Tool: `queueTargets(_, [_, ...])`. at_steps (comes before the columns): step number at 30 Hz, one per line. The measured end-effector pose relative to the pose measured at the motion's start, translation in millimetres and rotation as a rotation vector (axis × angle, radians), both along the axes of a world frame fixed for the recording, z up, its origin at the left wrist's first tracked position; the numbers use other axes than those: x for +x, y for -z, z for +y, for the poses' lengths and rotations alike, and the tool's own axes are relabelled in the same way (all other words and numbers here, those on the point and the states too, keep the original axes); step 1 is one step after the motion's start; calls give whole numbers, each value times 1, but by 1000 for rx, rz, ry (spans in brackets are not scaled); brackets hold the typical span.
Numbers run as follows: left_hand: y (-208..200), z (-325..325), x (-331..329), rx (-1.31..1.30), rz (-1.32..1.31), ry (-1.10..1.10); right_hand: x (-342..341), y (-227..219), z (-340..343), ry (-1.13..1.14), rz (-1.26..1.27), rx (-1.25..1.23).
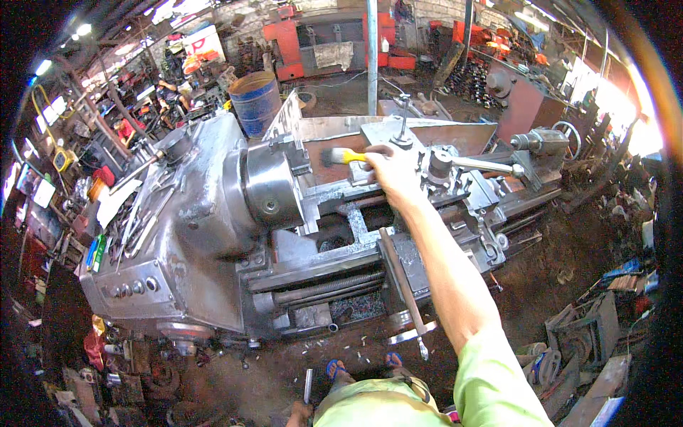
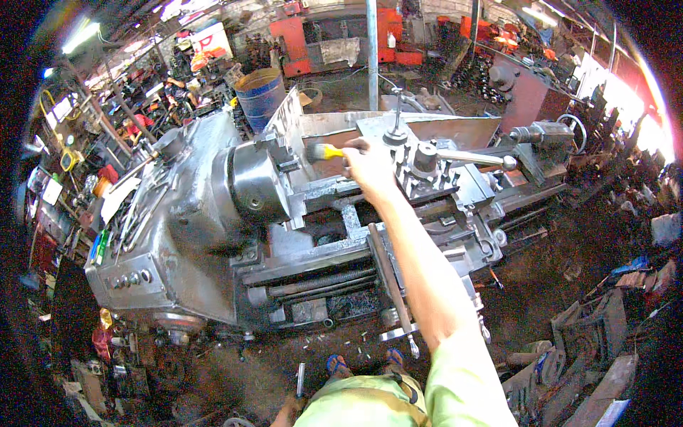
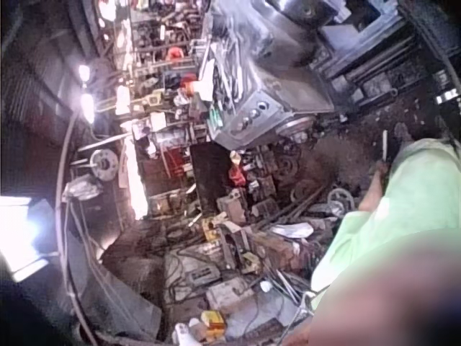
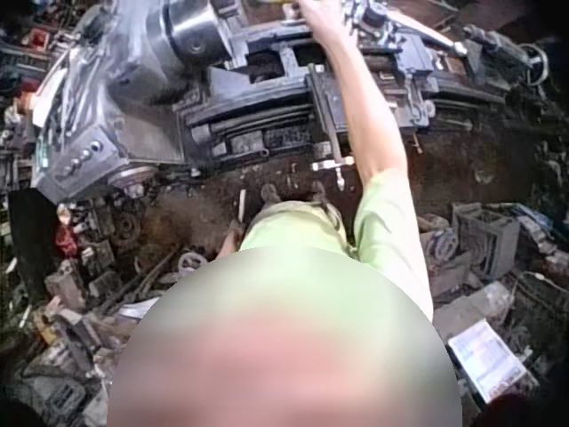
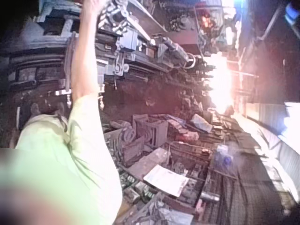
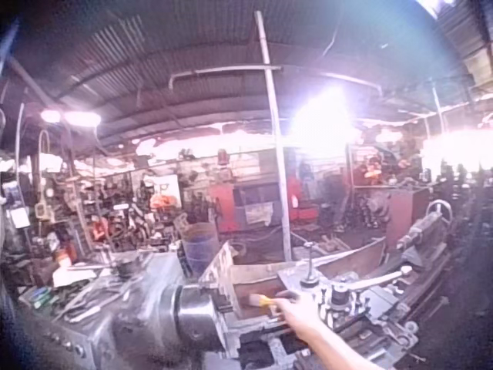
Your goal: The person operates a metal lathe, adjusting the chuck and tool post, then uses a long metal bar to rotate the chuck by hand. They wipe the chuck with a cloth and continue to adjust the tool post and chuck with both hands.
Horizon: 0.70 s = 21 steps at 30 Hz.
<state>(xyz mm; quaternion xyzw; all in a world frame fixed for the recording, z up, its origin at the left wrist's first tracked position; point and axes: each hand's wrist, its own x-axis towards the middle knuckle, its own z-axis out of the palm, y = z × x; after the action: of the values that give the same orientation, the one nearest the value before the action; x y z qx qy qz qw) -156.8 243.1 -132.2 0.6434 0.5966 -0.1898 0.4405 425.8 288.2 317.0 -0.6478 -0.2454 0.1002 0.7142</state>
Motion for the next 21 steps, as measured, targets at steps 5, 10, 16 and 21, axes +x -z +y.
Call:
queueTargets(5, [1, -2, -11, 196, 102, 1, 19, 46, 77, -215, 328, -77])
queueTargets(10, [-10, -21, -7, 239, 164, -79, 30, 74, 123, -418, 666, 74])
queueTargets(16, [-23, -30, 3, 265, 206, -112, 22, 88, 180, -413, 588, -207])
queueTargets(21, [-16, -33, -3, 276, 208, -122, 53, 57, 137, 83, -139, -477])
